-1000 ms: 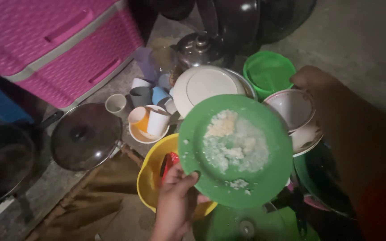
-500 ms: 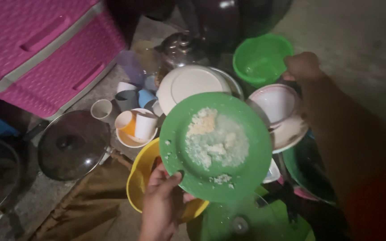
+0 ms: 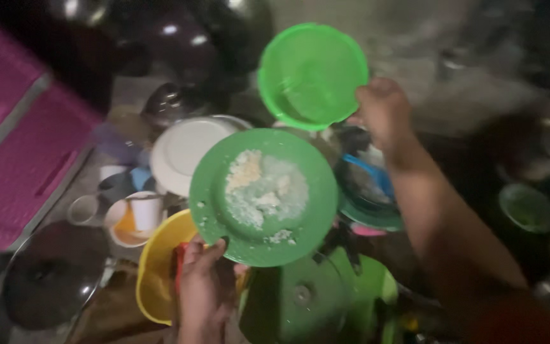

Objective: The person washes dishes at a cluttered kitchen sink. They stack and rinse plates under running water, scrub a black pot containing rice residue with a blue sponge, rinse it, and finally wash a spoon under the tap.

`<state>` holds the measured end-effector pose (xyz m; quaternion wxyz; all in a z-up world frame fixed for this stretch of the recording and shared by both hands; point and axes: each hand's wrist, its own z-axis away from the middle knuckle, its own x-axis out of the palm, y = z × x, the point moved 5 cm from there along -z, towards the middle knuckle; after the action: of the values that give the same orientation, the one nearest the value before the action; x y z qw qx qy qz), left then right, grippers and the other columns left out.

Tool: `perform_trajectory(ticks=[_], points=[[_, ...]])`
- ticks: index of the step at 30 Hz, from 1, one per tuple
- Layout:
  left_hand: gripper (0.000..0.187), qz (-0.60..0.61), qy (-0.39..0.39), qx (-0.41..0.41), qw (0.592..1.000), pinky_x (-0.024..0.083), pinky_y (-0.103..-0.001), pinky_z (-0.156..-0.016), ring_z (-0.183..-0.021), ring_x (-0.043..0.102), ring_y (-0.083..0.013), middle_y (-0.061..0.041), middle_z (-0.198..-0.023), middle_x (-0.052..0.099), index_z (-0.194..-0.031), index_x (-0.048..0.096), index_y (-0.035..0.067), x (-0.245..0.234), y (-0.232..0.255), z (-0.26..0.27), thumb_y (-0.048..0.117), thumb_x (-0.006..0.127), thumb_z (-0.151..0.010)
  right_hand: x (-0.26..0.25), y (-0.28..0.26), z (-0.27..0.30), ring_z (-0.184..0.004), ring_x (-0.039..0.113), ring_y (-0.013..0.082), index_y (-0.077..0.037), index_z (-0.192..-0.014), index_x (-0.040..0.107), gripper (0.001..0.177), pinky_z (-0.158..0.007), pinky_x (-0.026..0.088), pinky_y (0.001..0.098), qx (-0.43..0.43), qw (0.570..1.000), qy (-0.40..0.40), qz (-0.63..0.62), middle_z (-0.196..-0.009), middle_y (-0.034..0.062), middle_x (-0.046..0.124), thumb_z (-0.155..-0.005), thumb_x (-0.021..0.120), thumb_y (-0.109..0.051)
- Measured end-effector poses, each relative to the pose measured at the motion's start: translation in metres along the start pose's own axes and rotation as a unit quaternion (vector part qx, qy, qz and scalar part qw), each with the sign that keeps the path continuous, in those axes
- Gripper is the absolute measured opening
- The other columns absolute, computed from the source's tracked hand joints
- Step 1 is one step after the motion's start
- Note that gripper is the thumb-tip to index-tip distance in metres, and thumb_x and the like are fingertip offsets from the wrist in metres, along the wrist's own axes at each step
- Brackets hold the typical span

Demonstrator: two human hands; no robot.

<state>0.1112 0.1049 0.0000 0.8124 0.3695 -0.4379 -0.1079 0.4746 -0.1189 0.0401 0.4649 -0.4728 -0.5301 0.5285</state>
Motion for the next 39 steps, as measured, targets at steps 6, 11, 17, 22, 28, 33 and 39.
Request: perform_trajectory(ticks=[6, 11, 17, 22, 28, 33, 39], points=[[0.032, -0.05, 0.01, -0.04, 0.998, 0.059, -0.056, -0.086, -0.108, 0.066, -0.0292, -0.013, -0.118, 0.066, -0.122, 0.056, 0.007, 0.017, -0.027, 0.014, 0.004, 0.052, -0.09, -0.074, -0.02, 0.056, -0.086, 0.078, 0.0257, 0.009, -0.11, 0.059, 0.025, -0.077, 0.068, 0.0398, 0.006, 0.999, -0.024, -0.04, -0.101, 0.0153, 0.071, -0.094, 0.055, -0.009], [0.032, -0.058, -0.054, -0.055, 0.995, 0.054, -0.054, -0.085, -0.107, 0.065, -0.0306, -0.012, -0.119, 0.067, -0.122, 0.057, 0.007, 0.033, -0.051, 0.022, 0.005, 0.054, -0.091, -0.146, -0.014, 0.071, -0.081, 0.074, 0.0246, 0.01, -0.113, 0.063, 0.03, -0.075, 0.066, 0.0378, 0.022, 1.0, -0.004, -0.022, -0.098, 0.0153, 0.07, -0.095, 0.055, -0.013], [0.03, -0.084, -0.086, -0.065, 0.991, 0.056, -0.054, -0.083, -0.107, 0.065, -0.031, -0.012, -0.119, 0.066, -0.121, 0.058, 0.006, 0.053, -0.079, 0.026, 0.006, 0.054, -0.091, -0.235, -0.01, 0.097, -0.08, 0.074, 0.0228, 0.009, -0.113, 0.067, 0.031, -0.075, 0.064, 0.0345, 0.018, 1.0, 0.02, -0.005, -0.095, 0.0145, 0.072, -0.097, 0.055, -0.015], [0.031, -0.108, -0.074, -0.078, 0.988, 0.056, -0.054, -0.083, -0.108, 0.066, -0.0296, -0.011, -0.119, 0.067, -0.121, 0.058, 0.007, 0.066, -0.094, 0.029, 0.006, 0.053, -0.091, -0.308, 0.014, 0.101, -0.075, 0.071, 0.0255, 0.008, -0.116, 0.061, 0.029, -0.065, 0.064, 0.0378, 0.038, 0.981, 0.174, 0.077, -0.095, 0.014, 0.067, -0.093, 0.058, -0.009], [0.035, -0.097, -0.119, -0.092, 0.984, 0.055, -0.056, -0.086, -0.108, 0.065, -0.0326, -0.013, -0.121, 0.067, -0.126, 0.058, 0.006, 0.082, -0.105, 0.032, 0.006, 0.052, -0.092, -0.355, 0.083, 0.095, -0.073, 0.07, 0.026, 0.008, -0.111, 0.067, 0.025, -0.058, 0.058, 0.0336, -0.019, 0.969, 0.228, 0.098, -0.097, 0.0201, 0.069, -0.091, 0.057, -0.004], [0.034, -0.101, -0.078, -0.091, 0.988, 0.056, -0.058, -0.09, -0.111, 0.067, -0.0319, -0.012, -0.12, 0.067, -0.123, 0.057, 0.008, 0.085, -0.114, 0.035, 0.004, 0.049, -0.09, -0.367, 0.168, 0.071, -0.079, 0.072, 0.0272, 0.002, -0.122, 0.062, 0.032, -0.063, 0.061, 0.0379, 0.061, 0.956, 0.286, -0.04, -0.106, 0.0179, 0.07, -0.094, 0.065, -0.013], [0.032, -0.093, -0.085, -0.079, 0.989, 0.056, -0.056, -0.085, -0.106, 0.067, -0.0313, -0.013, -0.118, 0.069, -0.121, 0.061, 0.005, 0.085, -0.121, 0.039, 0.003, 0.051, -0.09, -0.366, 0.273, 0.037, -0.105, 0.069, 0.0383, -0.004, -0.139, 0.05, 0.043, -0.087, 0.062, 0.0478, 0.259, 0.902, 0.29, -0.188, -0.134, 0.0157, 0.061, -0.101, 0.059, -0.022]])
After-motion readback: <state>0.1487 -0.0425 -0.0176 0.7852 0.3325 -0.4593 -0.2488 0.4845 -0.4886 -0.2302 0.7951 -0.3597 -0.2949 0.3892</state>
